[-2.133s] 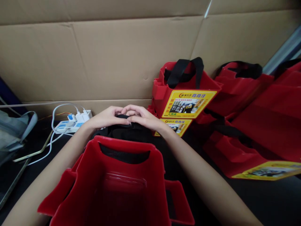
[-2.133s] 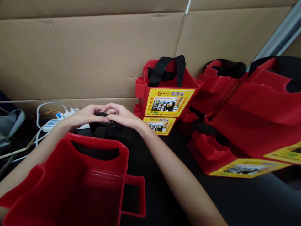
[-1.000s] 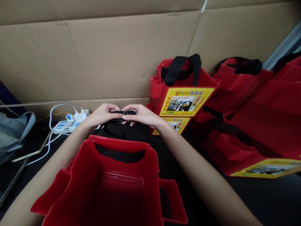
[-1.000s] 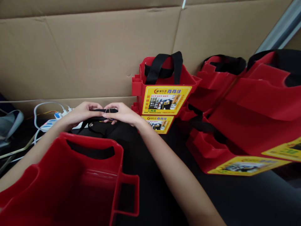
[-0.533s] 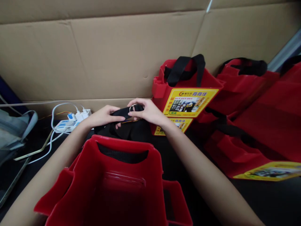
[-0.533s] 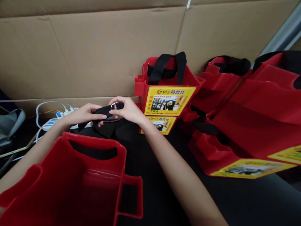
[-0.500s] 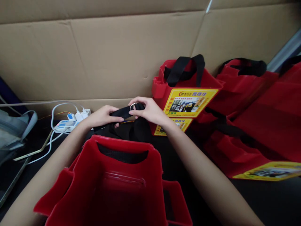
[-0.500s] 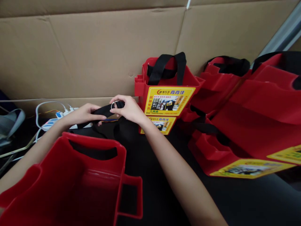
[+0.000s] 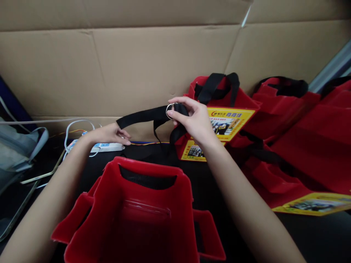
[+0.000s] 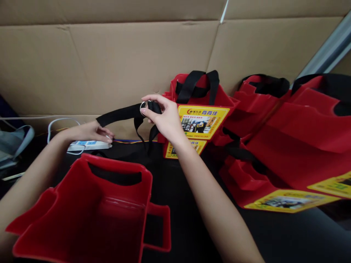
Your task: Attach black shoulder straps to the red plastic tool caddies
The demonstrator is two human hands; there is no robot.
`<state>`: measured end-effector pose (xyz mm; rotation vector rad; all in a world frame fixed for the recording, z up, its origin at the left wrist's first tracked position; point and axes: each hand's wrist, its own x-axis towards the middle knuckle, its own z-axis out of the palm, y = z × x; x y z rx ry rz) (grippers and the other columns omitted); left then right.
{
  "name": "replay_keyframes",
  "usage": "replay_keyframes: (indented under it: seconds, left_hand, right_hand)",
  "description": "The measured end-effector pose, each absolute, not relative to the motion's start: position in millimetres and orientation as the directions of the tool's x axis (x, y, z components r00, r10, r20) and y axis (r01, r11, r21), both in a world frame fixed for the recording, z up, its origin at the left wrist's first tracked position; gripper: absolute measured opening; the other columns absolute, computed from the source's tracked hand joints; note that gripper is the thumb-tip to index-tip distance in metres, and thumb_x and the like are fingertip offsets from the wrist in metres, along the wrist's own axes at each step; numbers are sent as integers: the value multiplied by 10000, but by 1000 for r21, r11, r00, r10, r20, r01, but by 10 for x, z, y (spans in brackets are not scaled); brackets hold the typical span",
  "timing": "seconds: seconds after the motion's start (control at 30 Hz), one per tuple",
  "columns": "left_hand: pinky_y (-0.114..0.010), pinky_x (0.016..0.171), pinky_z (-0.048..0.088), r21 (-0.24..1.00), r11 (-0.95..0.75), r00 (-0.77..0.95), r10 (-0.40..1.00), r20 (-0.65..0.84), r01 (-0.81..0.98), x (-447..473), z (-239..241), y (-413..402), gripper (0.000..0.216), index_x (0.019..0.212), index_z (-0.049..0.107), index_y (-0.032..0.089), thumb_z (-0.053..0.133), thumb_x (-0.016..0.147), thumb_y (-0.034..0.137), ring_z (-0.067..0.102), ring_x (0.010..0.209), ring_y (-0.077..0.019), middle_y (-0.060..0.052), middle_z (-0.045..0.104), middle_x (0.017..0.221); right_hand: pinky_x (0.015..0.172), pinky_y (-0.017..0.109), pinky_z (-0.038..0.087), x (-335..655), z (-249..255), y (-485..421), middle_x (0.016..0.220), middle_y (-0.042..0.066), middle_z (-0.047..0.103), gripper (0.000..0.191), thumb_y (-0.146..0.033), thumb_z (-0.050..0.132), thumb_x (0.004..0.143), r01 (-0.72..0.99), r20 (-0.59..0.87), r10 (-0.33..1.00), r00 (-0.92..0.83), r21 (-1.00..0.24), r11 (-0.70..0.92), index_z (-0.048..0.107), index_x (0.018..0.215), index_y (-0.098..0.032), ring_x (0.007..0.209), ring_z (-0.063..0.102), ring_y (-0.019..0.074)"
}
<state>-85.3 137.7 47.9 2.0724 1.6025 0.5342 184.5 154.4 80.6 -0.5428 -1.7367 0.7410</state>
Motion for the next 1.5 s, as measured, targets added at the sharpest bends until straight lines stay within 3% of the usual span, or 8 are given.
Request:
replay_keyframes:
  seconds: [0.17, 0.33, 0.57, 0.67, 0.87, 1.07, 1.23, 1.5]
  left_hand:
    - [-346, 941, 416, 643, -419, 374, 902, 215, 641, -714, 592, 1263, 722, 1290, 459, 248, 727, 625, 338, 443, 1225, -250, -108, 470, 1346]
    - [-325, 994, 354, 618, -596, 429, 802, 416, 514, -509, 676, 1184, 410, 1068, 617, 218, 690, 684, 343, 508, 1140, -205, -64, 566, 1239]
    - [-381, 960, 375, 851, -445, 544, 803, 243, 277, -553, 670, 1134, 725, 1067, 658, 186, 576, 586, 722, 508, 1126, -305, -128, 599, 1176]
    - [-362, 915, 414, 878, -378, 591, 794, 143, 295, -445, 652, 1122, 712, 1086, 656, 193, 509, 643, 730, 548, 1073, -281, -121, 616, 1159]
    - [-213, 582, 431, 769, -450, 278, 891, 358, 453, -38, 445, 1248, 140, 799, 660, 150, 647, 712, 260, 560, 605, -108, -8, 648, 681]
    - [-200, 479, 397, 813, -434, 234, 900, 368, 388, 88, 241, 1357, 323, 944, 541, 156, 693, 669, 232, 504, 458, -86, 71, 531, 530]
    - [-207, 431, 318, 783, -455, 218, 890, 400, 424, -1, 270, 1339, 255, 602, 562, 138, 678, 688, 349, 427, 421, -72, 56, 456, 465]
    - [-235, 652, 482, 655, -747, -325, 596, 734, 109, -105, 582, 1324, 209, 705, 427, 189, 617, 735, 272, 608, 770, -130, -9, 613, 823]
  right_hand:
    - [557, 214, 473, 1849, 804, 1496, 810, 5, 573, 237, -254, 637, 728, -6, 595, 681, -427, -755, 655, 612, 949, -171, 602, 521, 77]
    - [565, 218, 459, 1839, 788, 1487, 758, -5, 566, 205, -219, 608, 752, 49, 564, 672, -479, -748, 662, 619, 950, -168, 584, 519, 75]
    - [621, 240, 445, 1831, 785, 1500, 808, 0, 567, 227, -166, 592, 732, 114, 623, 659, -421, -685, 720, 582, 958, -178, 663, 513, 101]
    - [671, 255, 440, 1820, 782, 1497, 794, -5, 557, 210, -167, 585, 731, 109, 638, 643, -423, -669, 735, 576, 939, -182, 702, 516, 115]
    - [708, 257, 415, 1780, 763, 1469, 790, -14, 549, 252, -159, 571, 724, 45, 602, 640, -477, -710, 702, 560, 974, -190, 729, 513, 119]
    - [723, 251, 419, 1732, 687, 1469, 810, -11, 539, 268, -202, 555, 725, -86, 538, 619, -572, -790, 607, 534, 993, -204, 750, 514, 119]
    - [682, 218, 417, 1735, 651, 1522, 760, -31, 483, 337, -204, 578, 688, -281, 556, 633, -539, -827, 487, 518, 1019, -233, 706, 489, 98]
    - [917, 295, 418, 1639, 755, 1286, 895, -10, 563, 175, -117, 551, 745, -307, 740, 531, -413, -662, 683, 566, 900, -196, 925, 544, 111]
